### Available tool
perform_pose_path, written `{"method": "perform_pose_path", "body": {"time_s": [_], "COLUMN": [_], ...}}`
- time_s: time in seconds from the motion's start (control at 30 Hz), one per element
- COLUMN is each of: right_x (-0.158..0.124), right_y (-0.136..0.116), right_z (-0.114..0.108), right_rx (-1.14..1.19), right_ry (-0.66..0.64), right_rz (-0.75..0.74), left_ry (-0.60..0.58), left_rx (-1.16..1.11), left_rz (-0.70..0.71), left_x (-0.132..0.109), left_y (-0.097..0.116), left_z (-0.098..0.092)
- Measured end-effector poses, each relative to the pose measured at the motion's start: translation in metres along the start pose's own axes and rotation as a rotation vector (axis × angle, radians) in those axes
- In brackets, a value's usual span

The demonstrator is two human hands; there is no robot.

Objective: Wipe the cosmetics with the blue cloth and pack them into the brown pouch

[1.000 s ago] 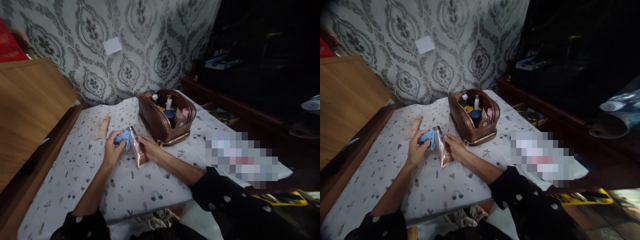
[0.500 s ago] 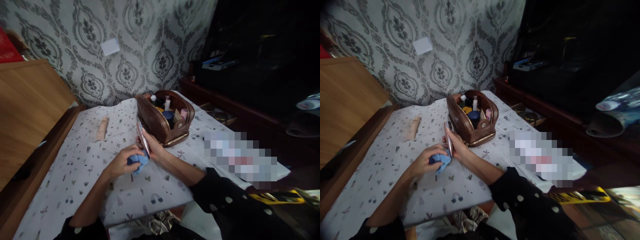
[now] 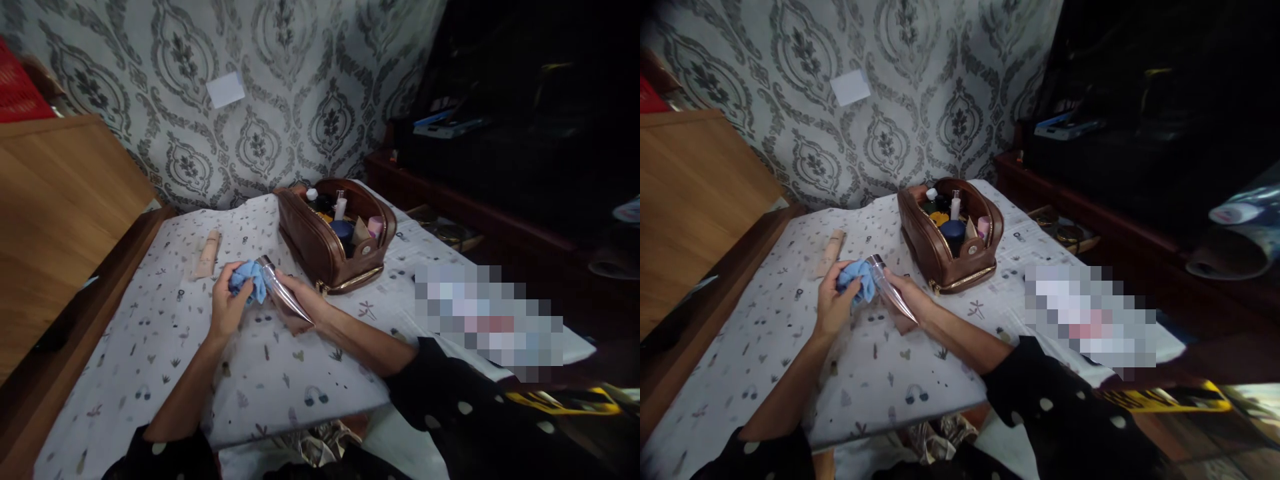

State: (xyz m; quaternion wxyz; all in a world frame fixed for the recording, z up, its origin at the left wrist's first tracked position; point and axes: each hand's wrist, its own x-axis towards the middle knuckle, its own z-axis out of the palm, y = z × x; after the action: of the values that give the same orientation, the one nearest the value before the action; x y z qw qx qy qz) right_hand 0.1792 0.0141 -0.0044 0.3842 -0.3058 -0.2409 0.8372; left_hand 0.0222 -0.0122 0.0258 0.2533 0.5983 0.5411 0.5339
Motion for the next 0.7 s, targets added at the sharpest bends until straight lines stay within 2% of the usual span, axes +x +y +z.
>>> {"method": "perform_pose_path", "body": {"time_s": [0.1,0.23,0.33,0.43,0.5,0.7], "right_x": [0.002,0.006,0.006,0.000,-0.004,-0.010], "right_y": [0.002,0.003,0.003,0.002,0.002,0.004], "right_z": [-0.004,-0.007,-0.007,-0.004,-0.002,0.001], "right_rx": [0.001,0.054,0.039,-0.036,-0.109,-0.208], "right_ry": [-0.028,0.003,-0.025,-0.095,-0.130,-0.225], "right_rz": [-0.118,-0.188,-0.149,-0.027,0.045,0.062], "left_ry": [0.033,-0.071,-0.045,0.052,0.058,-0.154], "left_rx": [-0.038,-0.095,-0.120,-0.145,-0.160,-0.067], "left_rz": [-0.042,-0.089,-0.090,-0.113,-0.136,-0.033], "left_x": [0.004,0.004,0.004,0.006,0.008,0.008], "left_y": [-0.002,-0.005,-0.009,-0.014,-0.015,-0.017], "left_z": [-0.002,-0.001,0.000,-0.001,-0.003,-0.013]}}
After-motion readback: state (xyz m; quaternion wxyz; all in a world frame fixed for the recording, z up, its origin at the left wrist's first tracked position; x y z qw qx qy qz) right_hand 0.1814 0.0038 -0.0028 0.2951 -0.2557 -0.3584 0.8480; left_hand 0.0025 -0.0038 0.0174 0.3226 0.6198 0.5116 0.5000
